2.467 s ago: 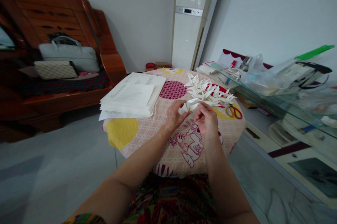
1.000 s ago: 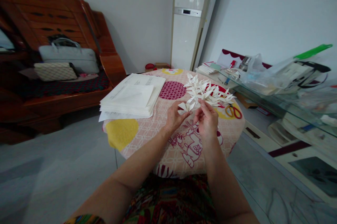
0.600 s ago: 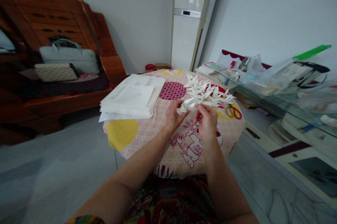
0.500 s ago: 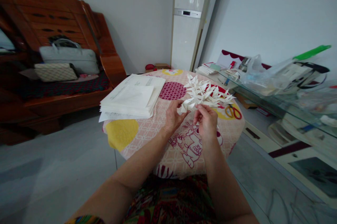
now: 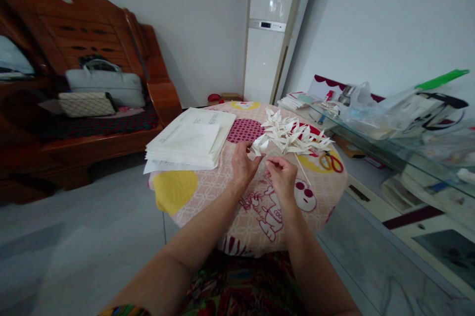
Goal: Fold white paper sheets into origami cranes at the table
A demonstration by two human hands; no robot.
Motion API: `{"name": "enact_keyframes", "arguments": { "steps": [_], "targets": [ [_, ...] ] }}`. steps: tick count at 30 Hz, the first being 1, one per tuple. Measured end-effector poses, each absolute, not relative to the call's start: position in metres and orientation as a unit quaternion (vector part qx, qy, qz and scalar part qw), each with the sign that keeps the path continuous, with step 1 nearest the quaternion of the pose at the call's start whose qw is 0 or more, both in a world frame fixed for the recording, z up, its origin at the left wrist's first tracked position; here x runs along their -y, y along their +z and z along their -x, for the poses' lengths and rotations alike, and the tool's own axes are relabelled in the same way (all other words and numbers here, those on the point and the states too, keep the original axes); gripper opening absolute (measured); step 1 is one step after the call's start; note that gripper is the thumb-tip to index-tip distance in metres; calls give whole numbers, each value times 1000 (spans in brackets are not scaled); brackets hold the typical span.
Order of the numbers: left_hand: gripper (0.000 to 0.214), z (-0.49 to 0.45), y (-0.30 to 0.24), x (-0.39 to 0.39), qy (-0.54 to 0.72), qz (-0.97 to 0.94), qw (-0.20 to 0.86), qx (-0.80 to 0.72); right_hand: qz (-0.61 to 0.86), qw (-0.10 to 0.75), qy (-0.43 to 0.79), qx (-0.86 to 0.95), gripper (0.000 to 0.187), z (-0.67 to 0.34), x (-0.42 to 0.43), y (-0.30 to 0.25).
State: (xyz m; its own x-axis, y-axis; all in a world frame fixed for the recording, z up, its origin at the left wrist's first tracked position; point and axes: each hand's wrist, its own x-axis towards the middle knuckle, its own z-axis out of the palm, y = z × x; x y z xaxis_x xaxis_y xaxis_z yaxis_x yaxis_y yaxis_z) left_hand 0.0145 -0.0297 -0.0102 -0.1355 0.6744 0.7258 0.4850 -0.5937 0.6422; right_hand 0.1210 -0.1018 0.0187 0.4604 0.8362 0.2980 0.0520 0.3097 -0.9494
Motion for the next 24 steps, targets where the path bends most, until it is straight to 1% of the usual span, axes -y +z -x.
{"name": "enact_keyframes", "arguments": {
  "steps": [5,9,13,17,21,24],
  "targets": [
    [34,-14,-6,34,573,-650,107,-487,526,653,150,524,9,-114,98,19],
    [37,-15,-3,38,557,-640,159,-505,544,626,104,550,16,-118,95,15],
    [45,-16,-3,36,578,-599,280,-478,574,624,136,512,19,-128,90,5],
    [36,-19,-5,32,586,-563,391,-432,580,622,150,504,21,-135,86,4],
    [35,-20,-8,30,599,-546,445,-381,585,631,176,479,22,-135,85,10],
    [37,-20,-7,32,598,-553,455,-361,576,648,261,424,25,-132,86,16]
  ]
}}
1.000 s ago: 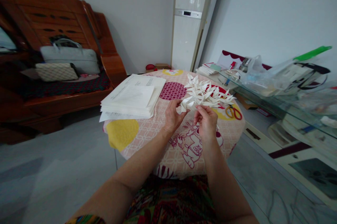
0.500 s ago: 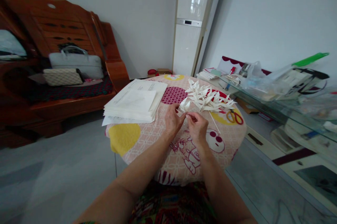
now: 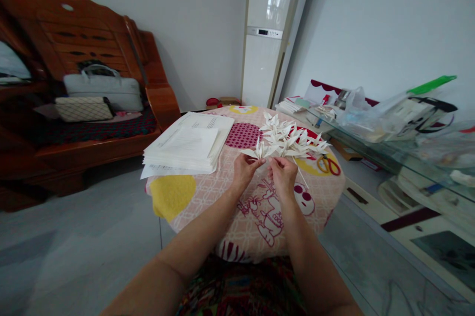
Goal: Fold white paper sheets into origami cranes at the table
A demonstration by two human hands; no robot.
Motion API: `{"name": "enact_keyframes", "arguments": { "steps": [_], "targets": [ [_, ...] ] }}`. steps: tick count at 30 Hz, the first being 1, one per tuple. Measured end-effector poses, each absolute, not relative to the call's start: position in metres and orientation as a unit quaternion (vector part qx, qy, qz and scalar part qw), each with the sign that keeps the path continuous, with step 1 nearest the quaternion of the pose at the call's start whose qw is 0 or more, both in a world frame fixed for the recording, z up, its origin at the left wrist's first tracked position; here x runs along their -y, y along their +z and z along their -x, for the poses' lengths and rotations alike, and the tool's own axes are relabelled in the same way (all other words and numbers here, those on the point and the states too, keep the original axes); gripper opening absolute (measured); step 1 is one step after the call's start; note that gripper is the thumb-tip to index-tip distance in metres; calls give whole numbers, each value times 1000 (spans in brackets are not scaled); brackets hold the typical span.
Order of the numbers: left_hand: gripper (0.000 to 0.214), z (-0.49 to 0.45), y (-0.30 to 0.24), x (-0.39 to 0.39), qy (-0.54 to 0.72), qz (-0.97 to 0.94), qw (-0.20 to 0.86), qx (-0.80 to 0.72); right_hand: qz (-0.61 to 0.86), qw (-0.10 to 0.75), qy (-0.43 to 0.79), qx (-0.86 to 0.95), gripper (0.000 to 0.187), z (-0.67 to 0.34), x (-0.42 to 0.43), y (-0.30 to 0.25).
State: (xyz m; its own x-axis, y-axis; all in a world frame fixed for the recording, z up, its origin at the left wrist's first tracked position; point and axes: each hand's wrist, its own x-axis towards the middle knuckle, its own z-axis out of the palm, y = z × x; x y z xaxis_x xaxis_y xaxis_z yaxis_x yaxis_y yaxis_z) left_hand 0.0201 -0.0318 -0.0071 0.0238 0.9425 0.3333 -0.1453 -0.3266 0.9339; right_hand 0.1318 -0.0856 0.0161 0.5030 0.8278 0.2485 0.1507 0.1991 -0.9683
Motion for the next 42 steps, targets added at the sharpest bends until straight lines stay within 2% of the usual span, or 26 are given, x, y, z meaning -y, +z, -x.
{"name": "enact_keyframes", "arguments": {
  "steps": [3,9,13,18,27,32,42],
  "targets": [
    [42,-20,-6,34,590,-577,439,-355,542,672,343,370,27,-129,87,21],
    [49,-22,-5,38,576,-615,421,-335,518,688,394,322,24,-129,88,23],
    [44,-24,-4,40,561,-632,418,-333,518,695,401,297,20,-132,89,22],
    [57,-26,-12,36,539,-636,435,-339,530,718,359,275,18,-161,89,18],
    [43,-26,-19,31,502,-667,424,-351,601,730,277,170,17,-259,86,16],
    [40,-25,-17,31,499,-666,417,-366,619,717,282,152,25,-286,82,10],
    [34,-23,-17,30,498,-651,429,-380,616,703,324,145,26,-292,74,7]
  ]
}}
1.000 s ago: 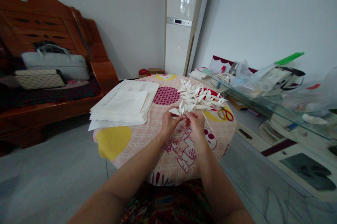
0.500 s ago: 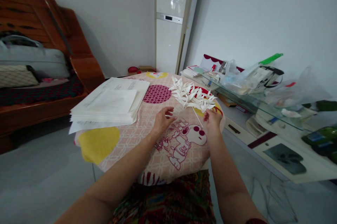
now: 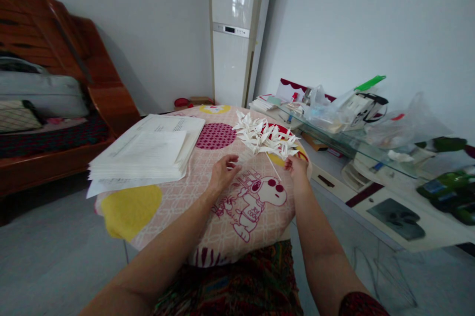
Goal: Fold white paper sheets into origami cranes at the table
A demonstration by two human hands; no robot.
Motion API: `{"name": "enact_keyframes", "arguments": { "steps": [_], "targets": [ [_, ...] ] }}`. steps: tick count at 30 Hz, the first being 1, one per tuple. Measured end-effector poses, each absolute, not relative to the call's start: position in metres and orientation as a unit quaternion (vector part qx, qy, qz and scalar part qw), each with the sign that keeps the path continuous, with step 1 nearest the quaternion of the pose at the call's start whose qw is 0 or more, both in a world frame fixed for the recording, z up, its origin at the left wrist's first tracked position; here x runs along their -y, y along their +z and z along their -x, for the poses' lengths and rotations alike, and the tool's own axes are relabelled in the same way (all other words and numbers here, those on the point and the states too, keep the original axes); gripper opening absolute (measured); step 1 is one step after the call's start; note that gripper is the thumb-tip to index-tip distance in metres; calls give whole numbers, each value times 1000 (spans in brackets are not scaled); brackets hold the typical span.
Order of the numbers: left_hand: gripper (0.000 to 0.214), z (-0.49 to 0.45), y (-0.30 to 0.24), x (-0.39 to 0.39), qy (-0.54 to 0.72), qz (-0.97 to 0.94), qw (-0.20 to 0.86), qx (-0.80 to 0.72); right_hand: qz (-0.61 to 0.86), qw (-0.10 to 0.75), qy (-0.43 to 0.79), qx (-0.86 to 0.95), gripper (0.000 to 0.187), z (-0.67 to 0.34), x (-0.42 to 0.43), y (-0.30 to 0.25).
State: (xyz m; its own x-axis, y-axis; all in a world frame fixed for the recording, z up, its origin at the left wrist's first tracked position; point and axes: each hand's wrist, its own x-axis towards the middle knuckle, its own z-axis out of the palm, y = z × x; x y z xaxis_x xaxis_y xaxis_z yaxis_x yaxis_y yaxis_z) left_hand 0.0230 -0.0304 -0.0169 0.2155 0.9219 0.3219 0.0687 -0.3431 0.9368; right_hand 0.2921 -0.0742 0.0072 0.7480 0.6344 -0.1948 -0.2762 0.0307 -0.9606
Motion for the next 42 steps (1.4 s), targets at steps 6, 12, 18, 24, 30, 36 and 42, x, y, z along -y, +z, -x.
{"name": "enact_keyframes", "arguments": {
  "steps": [6,12,18,24,30,36,42],
  "targets": [
    [28,-59,-11,38,394,-583,621,-346,584,717,350,148,17,-262,81,5],
    [33,-117,0,47,416,-503,669,-356,563,728,356,160,13,-228,91,11],
    [39,-127,-5,46,465,-467,647,-384,551,737,347,180,14,-206,95,14],
    [42,-119,-9,44,480,-473,635,-378,518,713,446,158,29,-202,92,9],
    [40,-117,-9,49,474,-463,666,-343,531,702,442,171,32,-206,88,3],
    [46,-113,-6,53,454,-426,723,-300,518,696,458,193,34,-205,88,3],
    [42,-110,-7,53,446,-348,781,-266,496,688,494,191,33,-203,86,6]
  ]
}}
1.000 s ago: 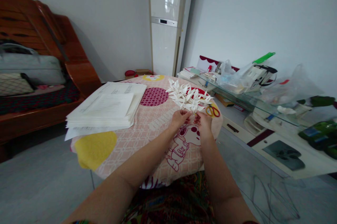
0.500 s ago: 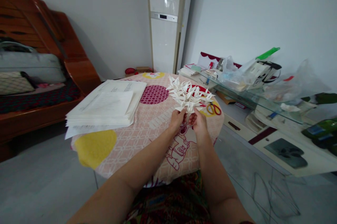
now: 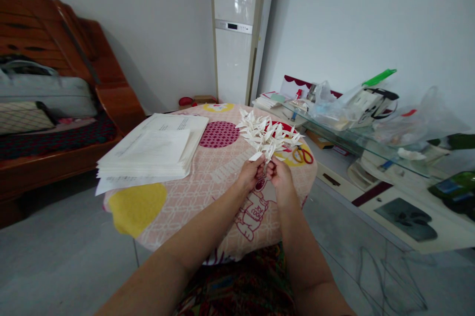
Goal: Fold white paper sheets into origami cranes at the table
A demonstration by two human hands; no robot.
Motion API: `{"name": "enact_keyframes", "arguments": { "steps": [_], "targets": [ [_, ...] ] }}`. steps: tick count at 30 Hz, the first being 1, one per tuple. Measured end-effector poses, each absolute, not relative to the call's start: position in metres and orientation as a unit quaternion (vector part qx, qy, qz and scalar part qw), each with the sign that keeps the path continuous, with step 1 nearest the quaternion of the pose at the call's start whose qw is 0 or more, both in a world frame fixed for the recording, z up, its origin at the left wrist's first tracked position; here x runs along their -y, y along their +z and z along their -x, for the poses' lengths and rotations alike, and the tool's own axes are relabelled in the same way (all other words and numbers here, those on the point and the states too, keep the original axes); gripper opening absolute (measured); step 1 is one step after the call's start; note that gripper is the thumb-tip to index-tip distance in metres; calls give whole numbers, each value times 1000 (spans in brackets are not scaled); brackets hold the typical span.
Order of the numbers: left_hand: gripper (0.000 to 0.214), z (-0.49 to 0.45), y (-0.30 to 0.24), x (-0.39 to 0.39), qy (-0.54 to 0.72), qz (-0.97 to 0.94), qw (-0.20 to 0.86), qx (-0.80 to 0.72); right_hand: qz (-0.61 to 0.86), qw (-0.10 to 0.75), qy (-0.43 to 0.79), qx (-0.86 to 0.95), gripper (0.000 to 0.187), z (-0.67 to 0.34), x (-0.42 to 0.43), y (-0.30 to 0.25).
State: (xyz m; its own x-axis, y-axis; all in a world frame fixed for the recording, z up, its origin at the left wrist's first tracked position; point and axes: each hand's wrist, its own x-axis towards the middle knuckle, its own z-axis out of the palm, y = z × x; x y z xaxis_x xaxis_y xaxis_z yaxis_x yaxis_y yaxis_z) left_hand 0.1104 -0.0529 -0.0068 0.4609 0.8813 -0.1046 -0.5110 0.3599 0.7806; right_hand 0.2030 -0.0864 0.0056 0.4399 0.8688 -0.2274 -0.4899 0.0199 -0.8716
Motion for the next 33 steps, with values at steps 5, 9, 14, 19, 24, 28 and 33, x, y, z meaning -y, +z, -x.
{"name": "enact_keyframes", "arguments": {
  "steps": [5,9,14,19,24,28,33],
  "targets": [
    [37,-115,-6,56,466,-324,777,-270,479,706,489,184,37,-197,83,9],
    [31,-115,-3,59,476,-311,780,-261,465,721,482,178,37,-192,83,12],
    [34,-110,-2,59,468,-313,792,-237,433,725,509,165,38,-191,85,16],
    [36,-110,-1,58,461,-316,799,-219,426,722,524,150,38,-192,88,20],
    [30,-107,-2,56,452,-332,802,-207,440,739,479,174,34,-190,90,17],
    [33,-101,-4,48,483,-338,776,-223,492,766,373,179,32,-188,89,14],
    [39,-100,-4,47,502,-346,755,-242,508,762,336,220,31,-183,89,12]
  ]
}}
